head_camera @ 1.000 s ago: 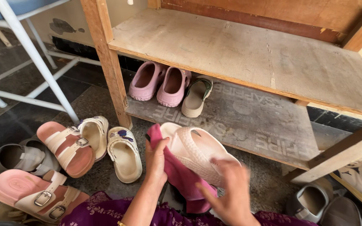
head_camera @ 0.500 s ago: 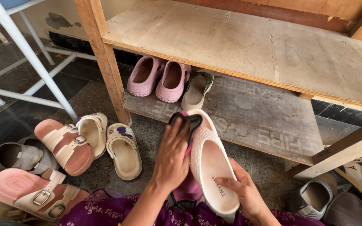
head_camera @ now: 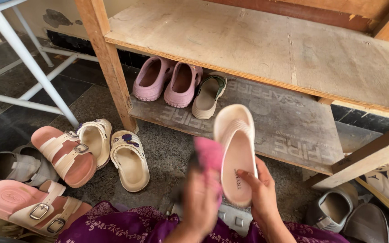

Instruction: The person sits on the floor and wipes a green slide with a pink cloth, then places it on a wooden shelf. They then wipe a white slide with the same cloth and place it on the shelf as well.

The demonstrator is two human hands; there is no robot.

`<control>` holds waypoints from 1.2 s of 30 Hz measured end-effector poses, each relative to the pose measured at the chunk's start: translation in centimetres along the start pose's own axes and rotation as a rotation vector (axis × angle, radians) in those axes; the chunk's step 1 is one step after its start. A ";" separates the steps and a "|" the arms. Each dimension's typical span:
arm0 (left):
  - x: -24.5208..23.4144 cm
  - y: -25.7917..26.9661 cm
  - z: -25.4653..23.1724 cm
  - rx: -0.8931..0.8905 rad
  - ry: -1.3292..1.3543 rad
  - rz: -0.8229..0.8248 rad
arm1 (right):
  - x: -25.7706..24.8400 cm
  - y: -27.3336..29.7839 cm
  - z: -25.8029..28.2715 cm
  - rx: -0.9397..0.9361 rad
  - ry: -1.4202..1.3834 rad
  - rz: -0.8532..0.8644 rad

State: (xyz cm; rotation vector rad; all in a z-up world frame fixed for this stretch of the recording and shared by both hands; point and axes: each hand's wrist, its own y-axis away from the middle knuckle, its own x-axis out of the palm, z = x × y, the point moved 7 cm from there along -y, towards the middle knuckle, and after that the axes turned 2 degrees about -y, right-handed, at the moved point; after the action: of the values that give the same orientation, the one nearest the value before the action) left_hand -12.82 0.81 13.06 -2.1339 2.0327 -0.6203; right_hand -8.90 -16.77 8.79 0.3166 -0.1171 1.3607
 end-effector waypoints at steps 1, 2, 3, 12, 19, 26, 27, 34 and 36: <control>2.4 0.9 -0.2 0.011 0.003 0.127 | -0.2 0.1 0.1 -0.076 0.044 -0.018; 3.7 1.0 -1.1 0.178 -0.216 0.101 | -0.2 0.2 0.2 -0.157 0.091 -0.031; 5.0 1.1 -1.9 0.344 -0.434 0.075 | -0.2 0.4 0.2 -0.238 0.138 -0.044; 5.5 -6.6 1.7 -0.032 -0.317 0.177 | 1.5 1.4 -0.3 -0.271 0.171 0.059; 6.7 -3.1 -3.9 0.414 -0.245 0.249 | -1.5 1.3 0.2 -0.133 0.012 -0.001; 5.3 1.7 -0.2 -0.142 -0.103 0.364 | -4.0 -1.5 1.7 -0.092 -0.125 -0.020; 4.2 1.3 1.7 -0.308 0.079 0.313 | -4.2 -1.5 1.7 -0.062 -0.062 -0.054; -1.3 -3.0 1.9 -0.277 0.758 0.096 | -2.0 0.4 0.2 0.026 -0.081 0.045; -0.2 -3.6 -3.4 0.380 -0.581 0.055 | -0.7 1.9 0.3 0.019 0.040 0.051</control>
State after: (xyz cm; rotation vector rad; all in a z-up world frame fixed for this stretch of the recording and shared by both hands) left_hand -10.80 1.92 17.39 -1.7612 1.5135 -0.2931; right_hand -10.83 -17.21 9.21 0.3046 -0.0795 1.4188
